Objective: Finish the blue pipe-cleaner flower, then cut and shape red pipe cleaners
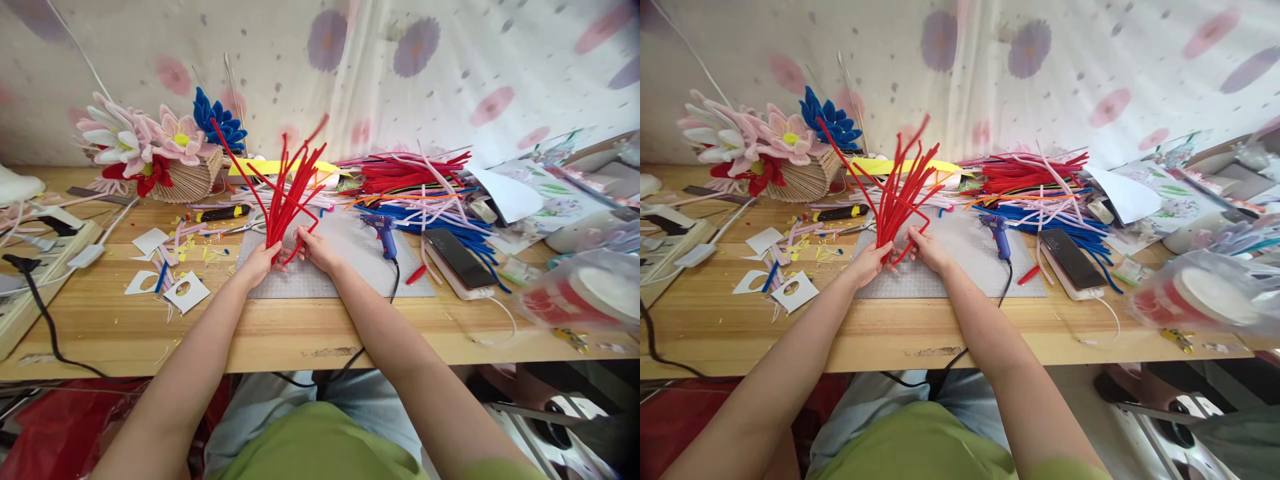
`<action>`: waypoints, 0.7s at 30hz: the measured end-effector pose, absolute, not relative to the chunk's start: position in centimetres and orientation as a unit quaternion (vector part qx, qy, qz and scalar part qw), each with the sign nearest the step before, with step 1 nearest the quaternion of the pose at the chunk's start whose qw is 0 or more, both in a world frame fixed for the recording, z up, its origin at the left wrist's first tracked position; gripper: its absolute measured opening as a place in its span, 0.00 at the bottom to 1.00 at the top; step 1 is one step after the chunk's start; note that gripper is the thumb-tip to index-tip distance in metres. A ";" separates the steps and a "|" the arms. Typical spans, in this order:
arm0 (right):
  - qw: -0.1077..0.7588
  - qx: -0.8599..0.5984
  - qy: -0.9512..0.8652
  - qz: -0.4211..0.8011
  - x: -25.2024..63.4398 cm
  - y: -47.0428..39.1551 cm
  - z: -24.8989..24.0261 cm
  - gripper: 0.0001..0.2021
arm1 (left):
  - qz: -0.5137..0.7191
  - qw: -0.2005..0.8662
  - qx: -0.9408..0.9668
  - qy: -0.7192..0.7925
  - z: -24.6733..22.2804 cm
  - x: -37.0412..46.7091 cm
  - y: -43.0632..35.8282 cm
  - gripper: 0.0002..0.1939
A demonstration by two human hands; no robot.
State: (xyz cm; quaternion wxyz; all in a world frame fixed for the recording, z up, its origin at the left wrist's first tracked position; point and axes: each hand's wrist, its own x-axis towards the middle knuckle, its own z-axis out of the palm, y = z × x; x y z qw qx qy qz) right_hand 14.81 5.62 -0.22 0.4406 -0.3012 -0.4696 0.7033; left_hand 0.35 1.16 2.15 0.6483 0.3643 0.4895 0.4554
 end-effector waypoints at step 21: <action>0.437 -0.291 -0.458 0.718 16.0 6.1 0.5 0.21 | 0.351 0.599 0.509 0.509 2.1 -0.3 0.9 0.13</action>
